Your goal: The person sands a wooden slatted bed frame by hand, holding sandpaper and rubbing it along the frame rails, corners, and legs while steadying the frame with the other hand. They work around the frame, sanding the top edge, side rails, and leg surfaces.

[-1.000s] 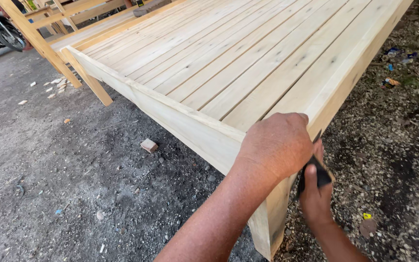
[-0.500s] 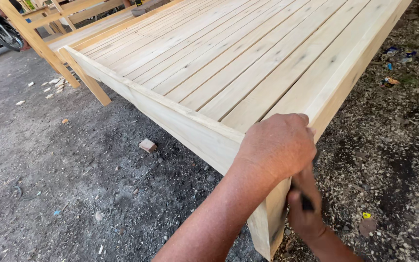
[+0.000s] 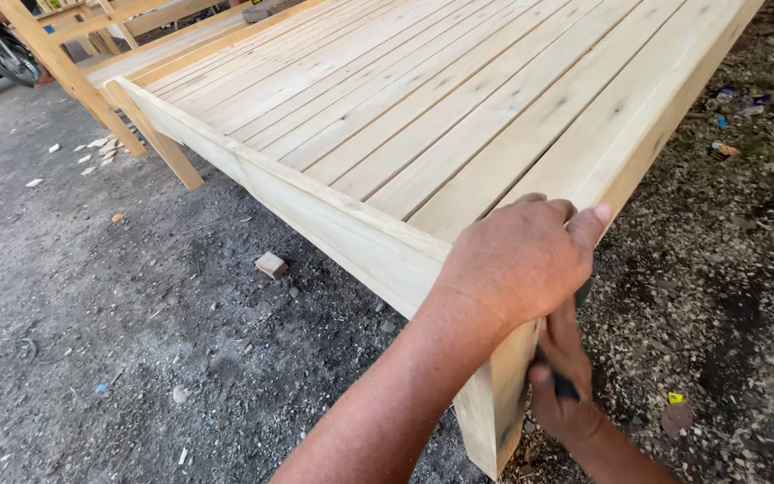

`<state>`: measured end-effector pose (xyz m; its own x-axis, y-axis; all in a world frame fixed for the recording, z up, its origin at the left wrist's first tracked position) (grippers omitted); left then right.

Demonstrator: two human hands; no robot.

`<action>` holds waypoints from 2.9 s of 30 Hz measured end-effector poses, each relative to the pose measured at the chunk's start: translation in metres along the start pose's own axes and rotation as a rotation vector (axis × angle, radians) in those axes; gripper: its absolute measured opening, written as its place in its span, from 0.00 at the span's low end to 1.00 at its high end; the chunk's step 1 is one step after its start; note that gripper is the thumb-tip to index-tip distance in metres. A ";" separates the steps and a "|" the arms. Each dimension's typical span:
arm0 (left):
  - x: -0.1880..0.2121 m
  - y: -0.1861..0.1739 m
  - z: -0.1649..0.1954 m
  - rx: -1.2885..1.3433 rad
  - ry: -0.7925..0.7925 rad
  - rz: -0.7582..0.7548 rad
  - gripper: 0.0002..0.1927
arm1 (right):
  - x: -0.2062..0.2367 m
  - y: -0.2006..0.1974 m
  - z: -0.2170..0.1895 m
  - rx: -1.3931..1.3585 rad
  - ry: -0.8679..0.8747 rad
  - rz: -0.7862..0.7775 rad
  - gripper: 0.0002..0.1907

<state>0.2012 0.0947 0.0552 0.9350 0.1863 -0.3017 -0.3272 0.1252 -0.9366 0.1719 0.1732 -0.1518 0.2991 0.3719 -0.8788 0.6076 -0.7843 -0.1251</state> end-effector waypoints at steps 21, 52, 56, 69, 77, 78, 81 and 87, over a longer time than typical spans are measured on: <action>-0.003 0.000 0.001 0.013 -0.031 -0.018 0.28 | 0.020 0.000 0.013 0.175 0.053 -0.077 0.23; 0.001 -0.004 0.003 0.066 -0.082 -0.033 0.30 | 0.052 0.026 0.043 -0.470 0.898 0.370 0.36; 0.003 -0.003 0.001 0.105 -0.171 -0.079 0.31 | 0.061 0.027 0.017 -0.206 0.687 0.201 0.34; 0.004 -0.004 -0.001 0.125 -0.166 -0.074 0.29 | 0.107 0.015 0.077 -0.948 1.479 0.372 0.28; 0.004 0.006 0.003 0.039 -0.135 -0.225 0.27 | 0.126 0.024 0.082 -0.801 1.728 -0.169 0.26; 0.005 0.001 0.010 -0.021 -0.034 -0.133 0.25 | 0.116 0.025 0.080 -0.996 1.619 -0.094 0.26; 0.012 -0.008 0.032 -0.190 0.255 0.059 0.20 | 0.114 0.021 0.080 -0.917 1.521 -0.031 0.24; 0.013 0.017 0.037 -0.467 0.419 -0.296 0.19 | 0.153 0.029 0.070 -0.555 1.845 -0.178 0.25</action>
<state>0.2027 0.1356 0.0421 0.9805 -0.1951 0.0231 -0.0449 -0.3372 -0.9403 0.1835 0.1724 -0.3225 0.2784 0.6923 0.6658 0.7325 -0.6014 0.3191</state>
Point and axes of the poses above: each hand's wrist, its own x-axis away from the middle knuckle, its own y-axis out of the palm, z = x × y, the point moved 6 cm from there along -x, towards the middle knuckle, and after that the axes turned 3 degrees about y, right-handed, at the moved point
